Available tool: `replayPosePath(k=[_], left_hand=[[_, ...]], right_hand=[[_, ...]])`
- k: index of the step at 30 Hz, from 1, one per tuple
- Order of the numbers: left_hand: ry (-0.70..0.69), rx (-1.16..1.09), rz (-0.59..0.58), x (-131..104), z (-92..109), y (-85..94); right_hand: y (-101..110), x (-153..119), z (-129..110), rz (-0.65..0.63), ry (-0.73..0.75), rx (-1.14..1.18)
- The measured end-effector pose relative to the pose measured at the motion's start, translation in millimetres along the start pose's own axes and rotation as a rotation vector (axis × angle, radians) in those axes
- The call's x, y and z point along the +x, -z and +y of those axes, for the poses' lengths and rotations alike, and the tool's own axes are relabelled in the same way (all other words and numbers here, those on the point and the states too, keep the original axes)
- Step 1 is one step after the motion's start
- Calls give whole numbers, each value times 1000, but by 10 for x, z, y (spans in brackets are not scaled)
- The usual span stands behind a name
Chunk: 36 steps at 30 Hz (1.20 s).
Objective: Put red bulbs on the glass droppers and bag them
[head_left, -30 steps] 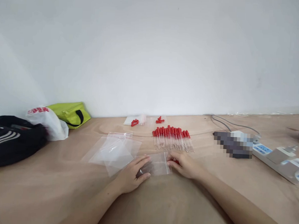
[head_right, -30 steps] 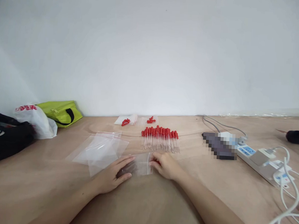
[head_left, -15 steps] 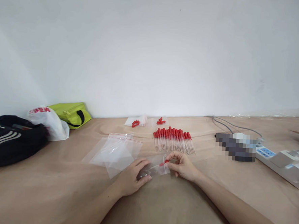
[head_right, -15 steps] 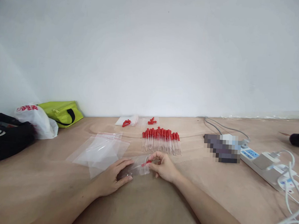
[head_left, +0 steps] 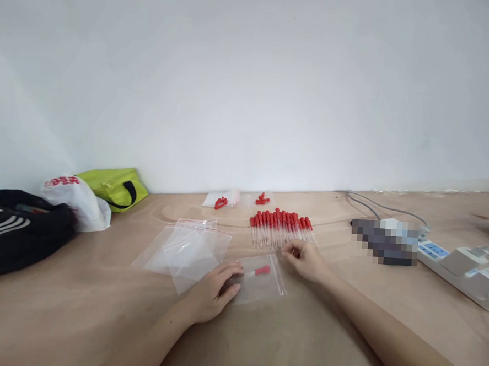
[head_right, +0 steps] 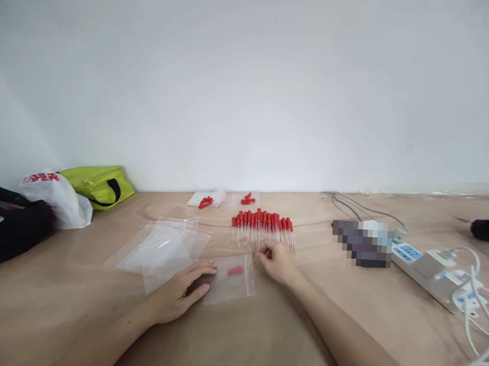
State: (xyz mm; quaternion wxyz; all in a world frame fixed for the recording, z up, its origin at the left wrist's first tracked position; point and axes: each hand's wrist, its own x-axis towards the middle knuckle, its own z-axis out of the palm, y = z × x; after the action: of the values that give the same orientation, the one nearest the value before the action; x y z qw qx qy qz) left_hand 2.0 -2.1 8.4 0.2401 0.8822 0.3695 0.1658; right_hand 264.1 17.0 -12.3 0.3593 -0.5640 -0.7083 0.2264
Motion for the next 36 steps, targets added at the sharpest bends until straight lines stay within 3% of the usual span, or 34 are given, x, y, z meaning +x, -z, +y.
replayPosePath(k=[3, 5, 11, 15, 22, 25, 29, 32, 36], left_hand=[[-13, 9, -4, -4, -7, -10], [-9, 5, 3, -3, -6, -18], [12, 8, 9, 1, 26, -14], [25, 0, 9, 2, 47, -12], [18, -10, 11, -3, 25, -14], [32, 5, -2, -3, 31, -11], [51, 19, 31, 16, 63, -28], [50, 38, 32, 39, 81, -42], [64, 82, -1, 62, 91, -35]], right_hand=[[47, 189, 72, 207, -115, -178], [48, 331, 91, 253, -130, -243], [51, 745, 112, 322, -200, -369], [95, 921, 150, 301, -220, -406], [207, 1037, 204, 293, -224, -228], [320, 954, 186, 297, -187, -62], [388, 583, 201, 360, -143, 151], [290, 238, 259, 529, -169, 511], [72, -29, 315, 548, -257, 624]])
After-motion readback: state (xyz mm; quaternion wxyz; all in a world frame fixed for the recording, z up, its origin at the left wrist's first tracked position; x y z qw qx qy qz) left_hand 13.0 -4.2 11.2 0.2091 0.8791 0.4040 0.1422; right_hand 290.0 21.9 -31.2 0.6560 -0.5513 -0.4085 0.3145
